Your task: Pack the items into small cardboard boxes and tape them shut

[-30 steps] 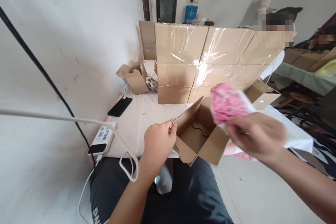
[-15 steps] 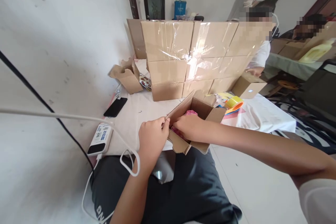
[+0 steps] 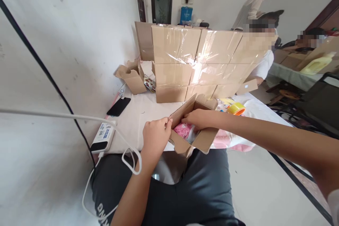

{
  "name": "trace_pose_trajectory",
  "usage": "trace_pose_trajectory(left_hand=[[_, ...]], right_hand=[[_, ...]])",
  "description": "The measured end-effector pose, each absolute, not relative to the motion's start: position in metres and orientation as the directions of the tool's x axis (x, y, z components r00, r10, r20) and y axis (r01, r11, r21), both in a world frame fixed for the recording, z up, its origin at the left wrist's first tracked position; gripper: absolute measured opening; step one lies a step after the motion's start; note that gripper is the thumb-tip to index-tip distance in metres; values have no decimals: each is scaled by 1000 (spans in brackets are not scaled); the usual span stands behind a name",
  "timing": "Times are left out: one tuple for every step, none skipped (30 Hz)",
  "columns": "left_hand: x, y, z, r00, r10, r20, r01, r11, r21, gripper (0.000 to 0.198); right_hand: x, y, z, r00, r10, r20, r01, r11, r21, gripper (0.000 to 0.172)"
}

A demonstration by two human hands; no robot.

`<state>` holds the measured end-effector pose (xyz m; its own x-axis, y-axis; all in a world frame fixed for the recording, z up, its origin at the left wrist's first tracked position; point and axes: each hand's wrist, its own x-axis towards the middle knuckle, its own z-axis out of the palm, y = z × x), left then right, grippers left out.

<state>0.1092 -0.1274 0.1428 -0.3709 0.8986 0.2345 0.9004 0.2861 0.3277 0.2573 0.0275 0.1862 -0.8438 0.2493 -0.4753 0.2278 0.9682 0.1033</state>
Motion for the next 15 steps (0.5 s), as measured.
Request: trace_pose_trajectory(left_hand=[[109,-127,144,-374,898,232,901,292,321,39],[108,-127,145,-377,897,232,901,297,317,40],[108,-127,145,-380,895,234,900,300,315,41],[108,-127,146,-380,895,234,901,300,315,41],[108,-127,147,-378,896,232,901,298,316,41],[109,-127,147,-377,897,229,900,297,318,41],[109,-127,148,-375,899,226,900,295,321,40],[109,-127,148,-373,900,223,900,293,322,40],[109,-128,148,-373,901,222,900,293,323,39],[109,-128,148,-372,901,224,901,292,322,39],[110,-127,147,-370,900,229,902,290,319,39],[110,-127,146,-366,901,235,905,286,315,39],[111,-127,145,-361,901,241,908,281,309,39],[111,-127,144,-359,900,245,911,280,304,40],[112,-127,143,-358,900,248,912,280,300,40]], right_hand=[[258,32,186,-861,211,-463,185,977,101,44],[260,36,186,-881,175,-440,149,984,93,39],[262,38,187,-901,144,-410,119,989,85,37],[265,40,187,-918,120,-378,96,992,82,36],[268,40,187,-933,103,-346,78,993,87,37],[271,39,187,-941,96,-324,67,993,101,36],[273,38,187,-943,100,-317,64,991,122,33],[274,36,186,-943,105,-316,62,988,143,28],[275,35,185,-941,110,-321,60,985,161,22],[276,35,183,-939,111,-326,58,984,168,20],[276,36,181,-938,110,-328,57,984,166,21],[275,37,178,-941,104,-322,56,987,154,27],[275,39,174,-947,93,-308,53,989,136,37],[274,41,170,-953,83,-290,50,992,117,48],[273,43,166,-959,72,-275,48,994,94,57]])
